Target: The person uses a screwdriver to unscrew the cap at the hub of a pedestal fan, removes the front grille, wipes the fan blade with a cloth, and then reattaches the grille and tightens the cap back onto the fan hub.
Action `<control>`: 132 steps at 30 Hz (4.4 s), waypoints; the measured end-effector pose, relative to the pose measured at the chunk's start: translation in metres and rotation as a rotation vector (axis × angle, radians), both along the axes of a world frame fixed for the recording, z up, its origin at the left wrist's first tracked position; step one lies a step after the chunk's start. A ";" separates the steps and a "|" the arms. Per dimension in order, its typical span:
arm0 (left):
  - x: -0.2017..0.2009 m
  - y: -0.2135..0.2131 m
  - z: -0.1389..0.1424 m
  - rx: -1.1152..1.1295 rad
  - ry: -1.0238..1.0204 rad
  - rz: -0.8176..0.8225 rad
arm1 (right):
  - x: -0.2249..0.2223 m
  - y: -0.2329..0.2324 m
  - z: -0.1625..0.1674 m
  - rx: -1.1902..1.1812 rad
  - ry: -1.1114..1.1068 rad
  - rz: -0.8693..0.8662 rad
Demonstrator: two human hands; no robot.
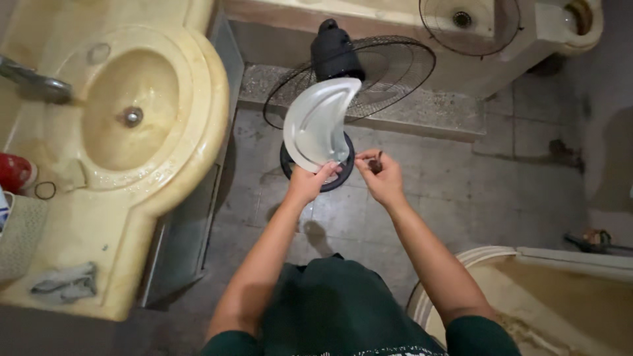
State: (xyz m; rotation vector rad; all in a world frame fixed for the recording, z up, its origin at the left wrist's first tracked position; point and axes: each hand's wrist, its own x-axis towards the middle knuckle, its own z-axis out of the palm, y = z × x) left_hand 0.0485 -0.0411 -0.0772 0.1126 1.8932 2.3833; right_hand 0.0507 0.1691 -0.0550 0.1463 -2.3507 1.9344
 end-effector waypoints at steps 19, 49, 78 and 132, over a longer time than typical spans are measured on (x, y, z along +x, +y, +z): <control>-0.041 -0.003 0.053 -0.025 0.175 0.075 | -0.044 -0.018 0.031 -0.167 0.005 0.150; -0.103 -0.054 0.016 -0.259 0.171 -0.175 | -0.082 -0.062 0.005 -0.207 -0.095 0.006; -0.118 -0.010 0.027 -0.106 0.192 0.291 | -0.063 -0.020 0.157 0.548 0.306 0.225; -0.208 0.053 -0.061 -0.324 0.387 0.317 | -0.134 -0.002 -0.073 -0.025 -0.292 -0.126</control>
